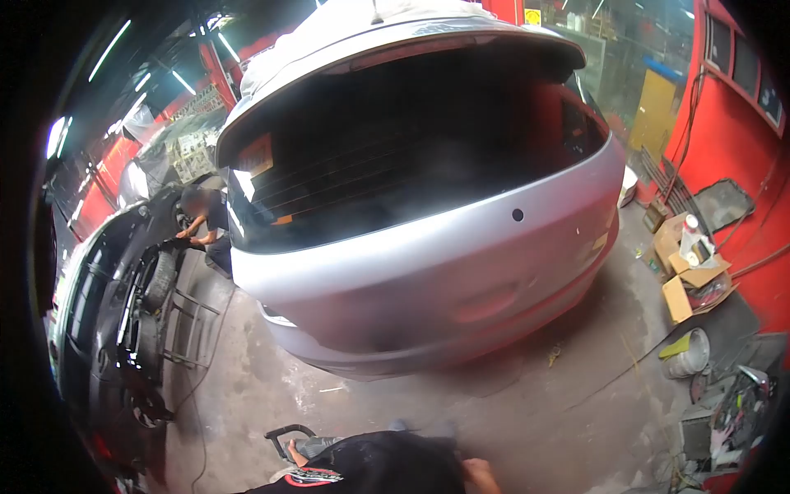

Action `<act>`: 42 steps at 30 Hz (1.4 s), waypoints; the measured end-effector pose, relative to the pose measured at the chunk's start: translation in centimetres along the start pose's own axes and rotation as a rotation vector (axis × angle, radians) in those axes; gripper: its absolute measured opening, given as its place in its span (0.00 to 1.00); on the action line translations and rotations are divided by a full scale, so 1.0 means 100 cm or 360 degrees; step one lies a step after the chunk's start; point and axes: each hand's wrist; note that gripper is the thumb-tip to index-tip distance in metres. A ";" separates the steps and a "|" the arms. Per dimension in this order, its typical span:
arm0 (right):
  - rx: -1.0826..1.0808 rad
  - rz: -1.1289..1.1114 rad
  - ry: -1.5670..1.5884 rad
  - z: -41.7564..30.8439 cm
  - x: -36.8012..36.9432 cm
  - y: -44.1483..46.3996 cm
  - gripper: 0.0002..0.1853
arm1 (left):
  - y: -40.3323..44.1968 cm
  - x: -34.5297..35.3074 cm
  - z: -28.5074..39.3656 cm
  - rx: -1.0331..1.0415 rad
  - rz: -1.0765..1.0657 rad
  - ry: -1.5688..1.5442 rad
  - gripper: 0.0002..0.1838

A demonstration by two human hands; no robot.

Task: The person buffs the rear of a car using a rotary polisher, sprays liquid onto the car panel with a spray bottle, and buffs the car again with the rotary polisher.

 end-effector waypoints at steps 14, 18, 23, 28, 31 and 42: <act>0.0016 -0.0234 0.0315 -0.083 0.037 -0.193 0.25 | 0.059 0.063 0.017 -0.0020 -0.0444 -0.0568 0.29; 0.0221 -0.0148 0.0153 -0.069 0.062 -0.276 0.29 | 0.067 0.075 0.043 0.0159 -0.0508 -0.0538 0.31; 0.0234 0.0023 0.0030 -0.074 0.106 -0.287 0.34 | 0.031 0.103 0.109 0.0309 -0.0777 -0.0384 0.38; -0.0023 0.0145 0.0290 -0.121 0.120 -0.275 0.36 | -0.015 0.124 0.139 0.0458 -0.1009 -0.0305 0.39; 0.0062 -0.0022 0.0173 -0.178 0.122 -0.279 0.36 | -0.050 0.142 0.149 0.0596 -0.1271 -0.0256 0.41; -0.0053 -0.0047 0.0212 -0.179 0.087 -0.259 0.39 | -0.159 0.224 0.137 0.0754 -0.1848 0.0014 0.52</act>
Point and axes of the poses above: each hand's wrist, its own y-axis towards the middle knuckle, its own x-axis out of the palm, z = x × y, and after that the axes turned 4 degrees about -x, right-handed
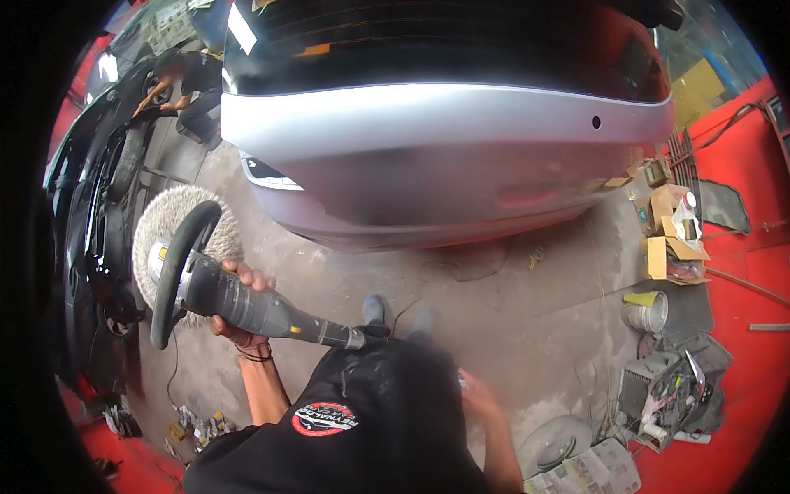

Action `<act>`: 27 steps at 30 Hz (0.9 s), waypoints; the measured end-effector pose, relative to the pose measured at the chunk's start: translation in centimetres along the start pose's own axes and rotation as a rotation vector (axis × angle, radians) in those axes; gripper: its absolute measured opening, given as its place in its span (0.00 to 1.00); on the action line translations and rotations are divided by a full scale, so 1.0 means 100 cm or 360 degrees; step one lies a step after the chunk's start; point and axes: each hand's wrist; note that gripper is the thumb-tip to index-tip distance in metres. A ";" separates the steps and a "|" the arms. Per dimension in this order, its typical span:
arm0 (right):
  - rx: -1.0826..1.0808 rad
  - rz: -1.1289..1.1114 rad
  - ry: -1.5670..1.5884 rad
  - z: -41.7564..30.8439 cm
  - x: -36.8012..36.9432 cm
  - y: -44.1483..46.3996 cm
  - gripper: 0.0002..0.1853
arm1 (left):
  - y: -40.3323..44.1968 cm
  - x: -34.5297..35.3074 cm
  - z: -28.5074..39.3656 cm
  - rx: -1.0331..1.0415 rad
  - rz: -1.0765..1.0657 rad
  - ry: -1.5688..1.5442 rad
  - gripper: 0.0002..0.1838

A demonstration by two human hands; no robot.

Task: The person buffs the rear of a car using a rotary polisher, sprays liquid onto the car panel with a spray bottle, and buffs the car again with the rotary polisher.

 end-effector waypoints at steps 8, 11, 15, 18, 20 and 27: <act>-0.0191 -0.0536 0.0837 0.071 -0.095 0.005 0.44 | 0.004 0.074 -0.044 -0.0189 -0.0098 0.0189 0.53; -0.0254 -0.0570 0.0469 0.067 -0.094 0.007 0.43 | 0.005 0.089 -0.057 -0.0314 -0.0154 0.0277 0.53; -0.0073 -0.0549 0.0208 0.032 -0.077 0.004 0.38 | -0.003 0.107 -0.075 -0.0457 -0.0125 0.0425 0.55; 0.0063 -0.0552 0.0371 0.051 -0.095 0.011 0.30 | -0.007 0.120 -0.086 -0.0486 -0.0138 0.0535 0.55; 0.0048 -0.0435 0.0393 0.049 -0.094 0.002 0.25 | -0.008 0.125 -0.092 -0.0495 -0.0178 0.0569 0.54; -0.0588 0.0699 -0.1005 0.084 -0.066 0.055 0.10 | -0.004 0.147 -0.095 -0.0458 -0.0225 0.0692 0.57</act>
Point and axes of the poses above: each hand's wrist, its own y-axis towards the middle knuckle, its own x-axis out of the palm, z = x × y, and after that the axes turned 4 degrees about -x, right-handed
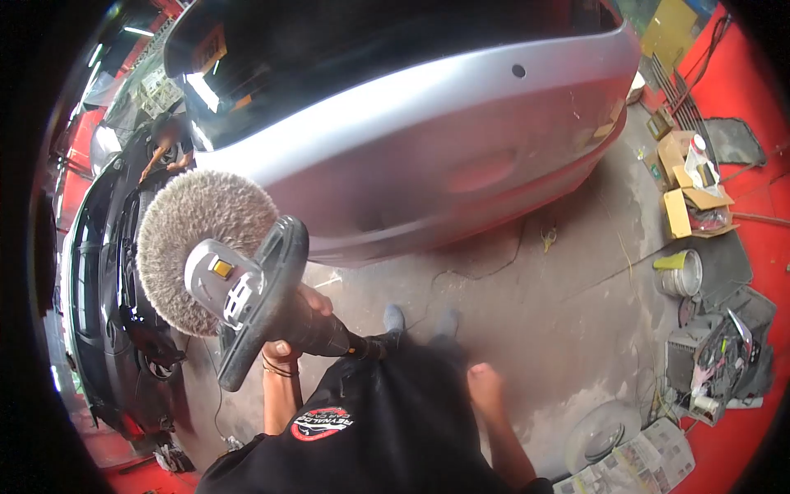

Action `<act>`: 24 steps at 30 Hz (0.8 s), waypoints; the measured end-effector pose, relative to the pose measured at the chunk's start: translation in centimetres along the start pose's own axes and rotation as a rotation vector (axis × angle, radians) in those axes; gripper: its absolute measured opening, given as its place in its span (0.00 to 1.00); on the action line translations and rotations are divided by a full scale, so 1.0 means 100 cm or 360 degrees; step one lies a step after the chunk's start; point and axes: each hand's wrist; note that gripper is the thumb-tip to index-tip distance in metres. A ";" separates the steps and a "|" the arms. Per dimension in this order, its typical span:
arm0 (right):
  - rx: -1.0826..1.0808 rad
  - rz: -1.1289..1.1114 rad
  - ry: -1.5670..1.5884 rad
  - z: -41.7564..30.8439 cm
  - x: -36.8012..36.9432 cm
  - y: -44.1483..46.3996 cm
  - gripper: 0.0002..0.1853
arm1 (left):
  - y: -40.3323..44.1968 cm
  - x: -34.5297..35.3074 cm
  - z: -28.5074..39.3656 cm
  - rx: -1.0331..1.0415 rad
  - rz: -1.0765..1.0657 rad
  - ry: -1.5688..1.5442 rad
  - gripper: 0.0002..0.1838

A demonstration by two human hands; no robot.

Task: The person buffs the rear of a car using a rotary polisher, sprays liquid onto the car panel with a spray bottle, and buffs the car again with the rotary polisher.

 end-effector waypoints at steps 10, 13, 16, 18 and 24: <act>-0.1152 -0.0413 0.0416 -0.233 -0.090 0.014 0.34 | 0.036 0.050 -0.008 -0.0065 -0.0410 -0.0185 0.51; -0.1242 -0.0638 0.0835 -0.267 -0.065 0.018 0.31 | 0.064 0.067 -0.032 -0.0316 -0.0652 -0.0188 0.50; -0.0927 -0.0561 0.1352 -0.271 -0.054 0.015 0.21 | 0.095 0.087 -0.058 -0.0507 -0.0852 -0.0232 0.49; -0.0830 -0.0430 0.1340 -0.265 -0.052 0.027 0.18 | 0.117 0.101 -0.071 -0.0594 -0.0941 -0.0347 0.48; -0.0559 0.0087 0.1317 -0.312 -0.054 0.035 0.14 | 0.176 0.107 -0.101 -0.0751 -0.1080 -0.0952 0.43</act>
Point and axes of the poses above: each hand's wrist, its own y-axis towards the middle knuckle, its own x-axis out of the palm, z = x × y, and after that the axes turned 4 degrees about -x, right-handed
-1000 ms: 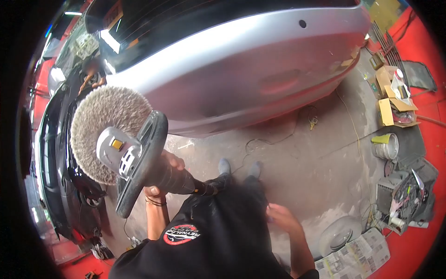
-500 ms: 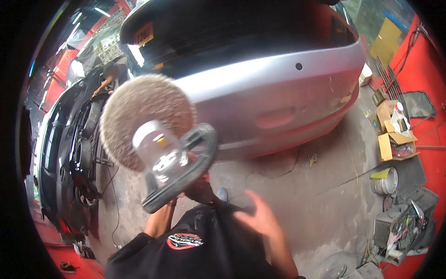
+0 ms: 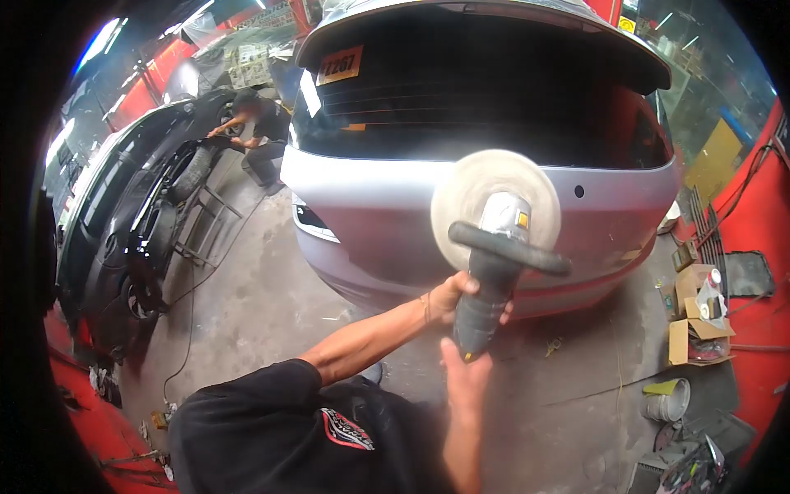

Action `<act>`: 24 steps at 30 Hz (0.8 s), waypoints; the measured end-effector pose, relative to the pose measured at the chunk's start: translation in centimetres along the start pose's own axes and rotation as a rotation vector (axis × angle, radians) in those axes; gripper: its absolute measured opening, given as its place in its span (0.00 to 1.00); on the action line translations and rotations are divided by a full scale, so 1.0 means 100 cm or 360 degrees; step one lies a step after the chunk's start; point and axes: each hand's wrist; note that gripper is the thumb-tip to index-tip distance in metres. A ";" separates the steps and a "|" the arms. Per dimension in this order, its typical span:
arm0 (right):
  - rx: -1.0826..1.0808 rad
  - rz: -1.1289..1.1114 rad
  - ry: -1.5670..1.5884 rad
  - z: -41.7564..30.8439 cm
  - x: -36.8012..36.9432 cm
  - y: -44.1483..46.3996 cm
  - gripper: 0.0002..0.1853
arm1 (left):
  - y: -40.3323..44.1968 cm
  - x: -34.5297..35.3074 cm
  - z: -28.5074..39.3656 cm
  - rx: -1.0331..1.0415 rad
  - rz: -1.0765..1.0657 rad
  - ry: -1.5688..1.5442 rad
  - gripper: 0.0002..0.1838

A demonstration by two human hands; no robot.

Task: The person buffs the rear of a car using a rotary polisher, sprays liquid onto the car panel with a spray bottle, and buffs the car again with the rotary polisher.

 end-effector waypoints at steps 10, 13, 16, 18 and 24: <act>-0.0090 0.0030 -0.0480 0.033 0.116 -0.012 0.09 | -0.123 0.013 0.065 0.0353 0.0676 0.0324 0.30; -0.0047 -0.0084 -0.0625 0.023 0.155 -0.031 0.13 | -0.172 0.004 0.080 0.0417 0.0694 0.0223 0.33; -0.0110 -0.0254 -0.0727 0.010 0.172 -0.037 0.16 | -0.199 -0.002 0.083 0.0468 0.0758 0.0169 0.35; -0.0061 -0.0363 -0.0764 0.003 0.174 -0.039 0.18 | -0.207 -0.004 0.082 0.0517 0.0767 0.0145 0.35; 0.0156 -0.0288 -0.0962 -0.006 0.124 -0.037 0.23 | -0.173 -0.003 0.048 0.0478 0.0658 -0.0017 0.34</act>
Point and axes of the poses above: each hand's wrist, its own y-axis towards the middle knuckle, its own x-axis out of the palm, z = x × y, and after that the axes turned 4 degrees about -x, right-handed
